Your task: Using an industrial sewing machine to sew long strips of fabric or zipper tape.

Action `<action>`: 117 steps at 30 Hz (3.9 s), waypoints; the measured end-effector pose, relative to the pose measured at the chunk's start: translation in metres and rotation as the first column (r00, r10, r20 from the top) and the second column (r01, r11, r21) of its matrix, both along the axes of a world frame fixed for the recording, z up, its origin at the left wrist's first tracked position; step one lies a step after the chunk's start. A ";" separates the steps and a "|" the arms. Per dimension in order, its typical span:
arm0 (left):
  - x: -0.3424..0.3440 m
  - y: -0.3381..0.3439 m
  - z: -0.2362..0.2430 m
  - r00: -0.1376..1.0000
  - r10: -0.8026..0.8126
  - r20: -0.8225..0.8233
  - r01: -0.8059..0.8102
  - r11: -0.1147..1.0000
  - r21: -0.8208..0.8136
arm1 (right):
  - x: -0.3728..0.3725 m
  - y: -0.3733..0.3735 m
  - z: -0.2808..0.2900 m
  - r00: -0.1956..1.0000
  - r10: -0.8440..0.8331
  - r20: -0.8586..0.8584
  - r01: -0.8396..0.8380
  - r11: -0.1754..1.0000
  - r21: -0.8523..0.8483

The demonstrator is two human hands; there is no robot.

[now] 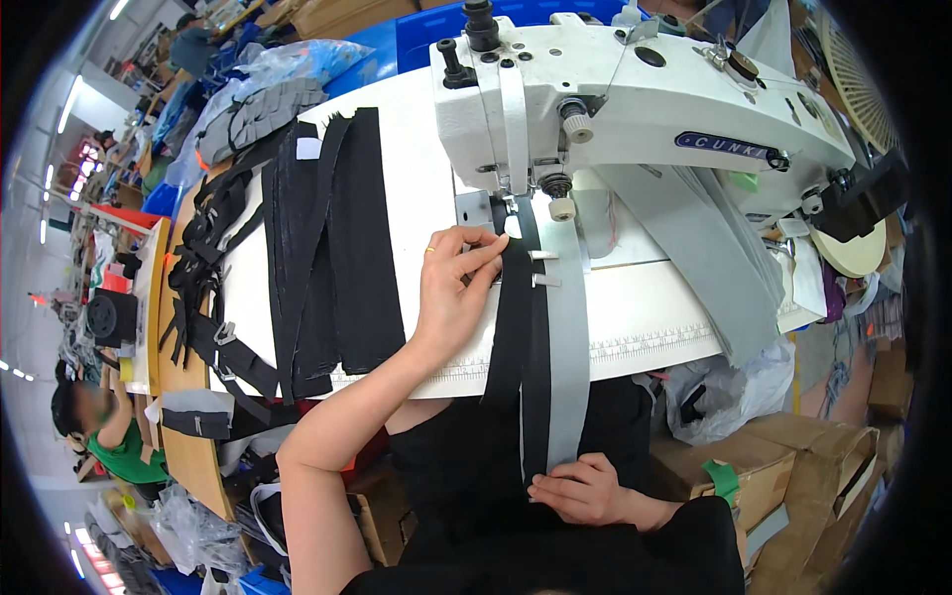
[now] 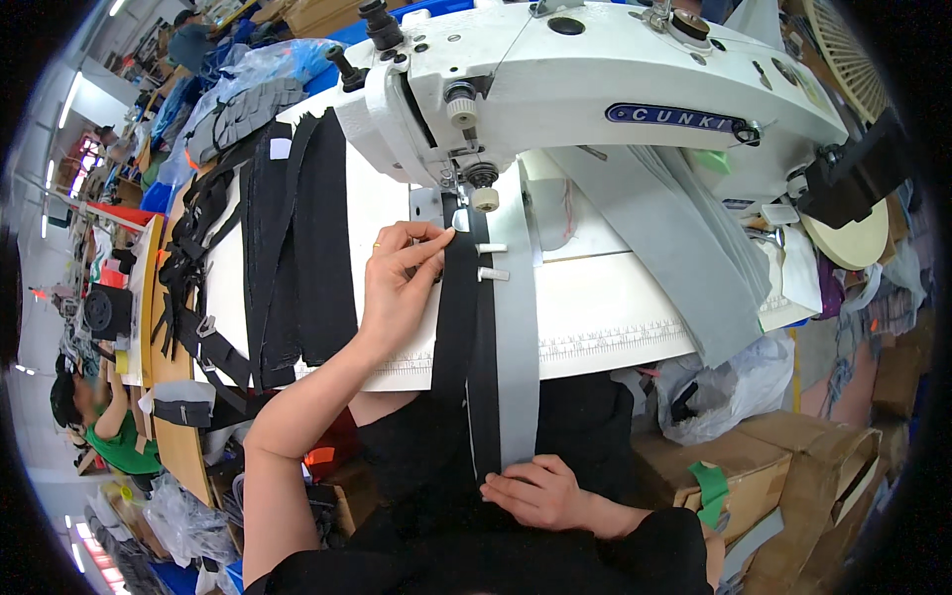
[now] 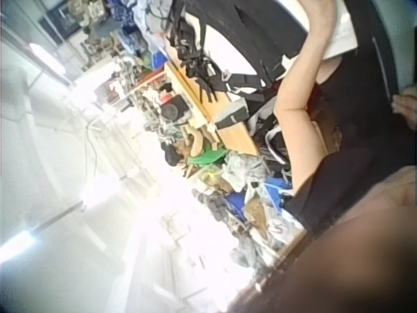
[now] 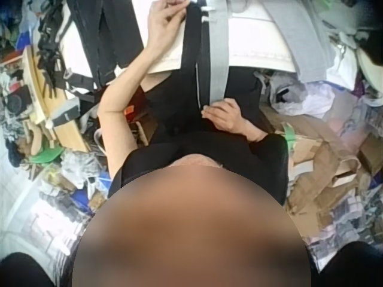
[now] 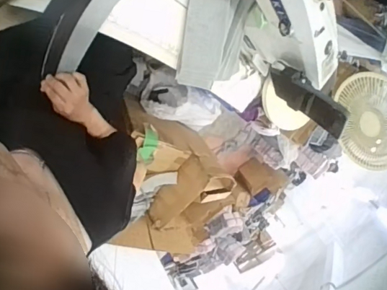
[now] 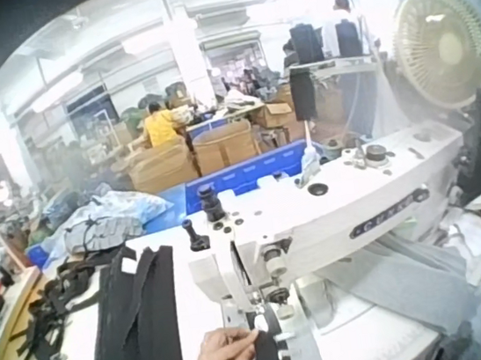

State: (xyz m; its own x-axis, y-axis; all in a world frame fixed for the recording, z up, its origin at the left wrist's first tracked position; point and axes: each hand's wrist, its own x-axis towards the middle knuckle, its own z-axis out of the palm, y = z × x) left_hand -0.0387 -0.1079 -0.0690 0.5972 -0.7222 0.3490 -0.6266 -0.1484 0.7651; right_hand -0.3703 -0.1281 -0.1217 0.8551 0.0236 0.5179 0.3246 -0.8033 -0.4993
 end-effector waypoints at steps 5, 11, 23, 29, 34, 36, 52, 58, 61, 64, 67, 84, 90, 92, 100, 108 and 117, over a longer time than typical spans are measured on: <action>0.004 0.001 -0.007 0.995 -0.004 -0.098 -0.003 0.998 -0.062 | 0.009 -0.005 0.006 0.999 -0.031 0.015 0.030 0.999 0.009; 0.003 0.000 -0.006 0.998 -0.002 -0.066 -0.003 0.998 -0.070 | 0.017 -0.014 0.014 0.997 -0.072 0.031 0.072 0.997 0.008; -0.004 0.002 0.002 0.983 -0.147 0.106 0.141 0.988 0.067 | 0.018 -0.011 0.013 0.994 -0.101 0.040 0.100 0.994 0.034; 0.001 0.000 -0.002 0.981 -0.173 0.093 0.157 0.975 0.158 | 0.015 -0.013 0.009 0.996 -0.090 0.009 0.090 0.995 0.045; -0.006 0.000 0.003 0.966 -0.168 0.194 0.143 0.980 0.136 | 0.014 -0.014 0.008 0.995 -0.095 0.004 0.095 0.994 0.056; -0.011 -0.002 0.007 0.966 -0.050 -0.254 0.036 0.998 -0.060 | 0.014 -0.014 0.007 0.996 -0.087 -0.003 0.087 0.994 0.067; -0.006 -0.003 -0.001 0.991 -0.038 0.130 0.036 0.999 0.017 | 0.015 -0.014 -0.003 0.996 -0.073 0.041 0.068 0.991 0.118; -0.002 -0.006 0.004 0.980 -0.133 0.148 0.119 0.988 0.099 | 0.033 -0.035 0.023 0.991 -0.019 0.131 0.021 1.000 -0.014; -0.002 -0.005 -0.002 0.980 -0.139 0.142 0.128 0.988 0.084 | 0.082 -0.081 0.057 0.952 -0.238 0.195 0.268 0.952 -0.148; -0.005 -0.002 -0.002 0.985 -0.121 0.119 0.116 0.992 0.052 | 0.154 -0.130 0.075 0.901 -0.430 0.057 0.431 0.875 -0.218; -0.013 -0.006 0.007 0.984 -0.118 0.134 0.119 0.993 0.000 | 0.187 -0.156 0.061 0.919 -0.394 0.026 0.389 0.891 -0.234; -0.005 -0.001 0.000 0.950 -0.210 0.230 0.183 0.974 0.133 | 0.247 -0.162 0.039 0.765 -0.644 -0.017 0.639 0.756 0.137; -0.011 -0.001 0.005 0.991 -0.114 0.069 0.117 0.993 -0.030 | 0.234 -0.171 0.037 0.797 -0.604 -0.030 0.604 0.794 0.063; -0.008 0.001 0.006 0.995 -0.026 -0.093 0.016 0.994 -0.105 | 0.212 -0.155 0.054 0.812 -0.566 0.143 0.578 0.814 -0.055; -0.002 -0.001 -0.002 1.000 -0.029 0.006 0.030 0.989 -0.145 | 0.170 -0.129 0.054 0.938 -0.344 0.048 0.344 0.939 0.016; -0.004 0.001 0.004 0.998 0.011 0.069 -0.011 1.000 -0.009 | 0.166 -0.130 0.054 0.940 -0.335 0.067 0.332 0.942 0.047; 0.007 0.002 0.007 0.990 -0.075 0.122 0.063 0.993 0.096 | 0.170 -0.132 0.053 0.937 -0.338 -0.083 0.341 0.940 0.025</action>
State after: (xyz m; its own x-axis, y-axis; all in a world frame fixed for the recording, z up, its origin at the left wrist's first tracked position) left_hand -0.0314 -0.1062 -0.0616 0.5005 -0.7928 0.3479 -0.7277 -0.1675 0.6651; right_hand -0.2005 -0.2605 -0.0689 0.8454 -0.2939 0.4460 -0.0044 -0.8387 -0.5445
